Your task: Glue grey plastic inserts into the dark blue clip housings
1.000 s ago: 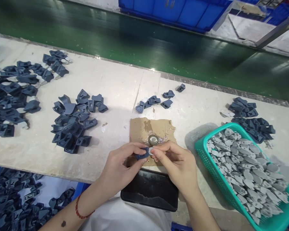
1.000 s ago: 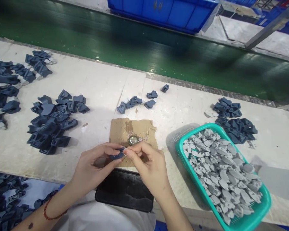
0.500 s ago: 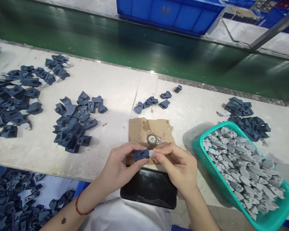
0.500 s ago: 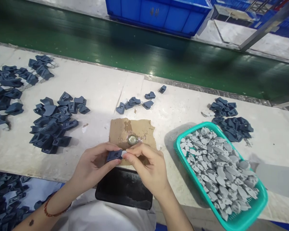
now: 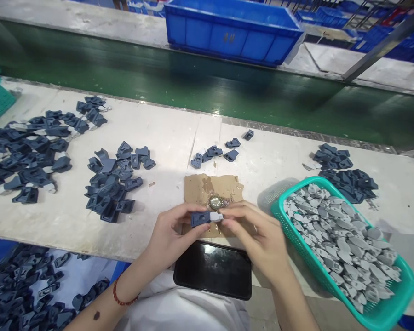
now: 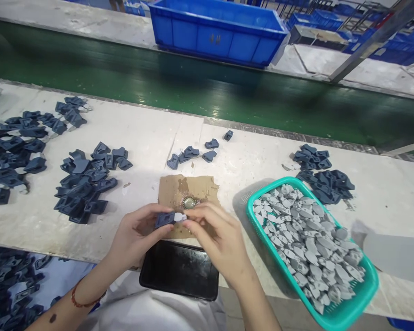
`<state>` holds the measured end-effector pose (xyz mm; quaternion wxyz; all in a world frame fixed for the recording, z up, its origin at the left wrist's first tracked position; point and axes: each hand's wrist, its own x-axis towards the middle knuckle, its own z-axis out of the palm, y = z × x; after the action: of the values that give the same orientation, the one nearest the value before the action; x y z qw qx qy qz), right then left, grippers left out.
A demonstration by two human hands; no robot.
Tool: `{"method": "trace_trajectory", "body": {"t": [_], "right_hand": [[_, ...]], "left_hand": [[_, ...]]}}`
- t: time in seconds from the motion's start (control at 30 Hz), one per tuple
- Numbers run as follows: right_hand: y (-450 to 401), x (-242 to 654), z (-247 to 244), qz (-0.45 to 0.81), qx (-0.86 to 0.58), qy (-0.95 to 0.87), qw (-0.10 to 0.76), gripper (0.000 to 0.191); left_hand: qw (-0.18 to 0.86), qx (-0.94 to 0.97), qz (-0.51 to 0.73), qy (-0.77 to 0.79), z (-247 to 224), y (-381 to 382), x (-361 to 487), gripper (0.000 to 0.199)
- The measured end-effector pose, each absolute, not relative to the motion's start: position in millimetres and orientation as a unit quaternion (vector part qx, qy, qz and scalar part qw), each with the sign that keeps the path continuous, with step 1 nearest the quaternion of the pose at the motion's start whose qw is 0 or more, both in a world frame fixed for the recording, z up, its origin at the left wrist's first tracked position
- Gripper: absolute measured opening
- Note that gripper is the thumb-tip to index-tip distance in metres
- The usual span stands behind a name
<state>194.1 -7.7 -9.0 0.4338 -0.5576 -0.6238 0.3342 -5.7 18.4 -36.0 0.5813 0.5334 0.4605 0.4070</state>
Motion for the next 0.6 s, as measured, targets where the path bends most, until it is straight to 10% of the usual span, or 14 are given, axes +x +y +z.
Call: {"method": "trace_trajectory", "body": {"t": [0.2, 0.33, 0.6], "right_hand": [[-22.7, 262.3, 6.0, 0.068, -0.792, -0.513, 0.325, 0.034], [-23.1, 295.7, -7.6, 0.103, -0.848, -0.483, 0.191, 0.047], [-13.6, 293.1, -12.2, 0.125, -0.853, -0.469, 0.193, 0.039]], "left_hand": [[0.55, 0.514, 0.407, 0.517, -32.9, 32.6, -14.7, 0.023], [0.443, 0.626, 0.343, 0.543, -20.0, 59.8, -19.4, 0.023], [0.389, 0.703, 0.324, 0.499, -25.1, 107.9, -9.3, 0.052]]}}
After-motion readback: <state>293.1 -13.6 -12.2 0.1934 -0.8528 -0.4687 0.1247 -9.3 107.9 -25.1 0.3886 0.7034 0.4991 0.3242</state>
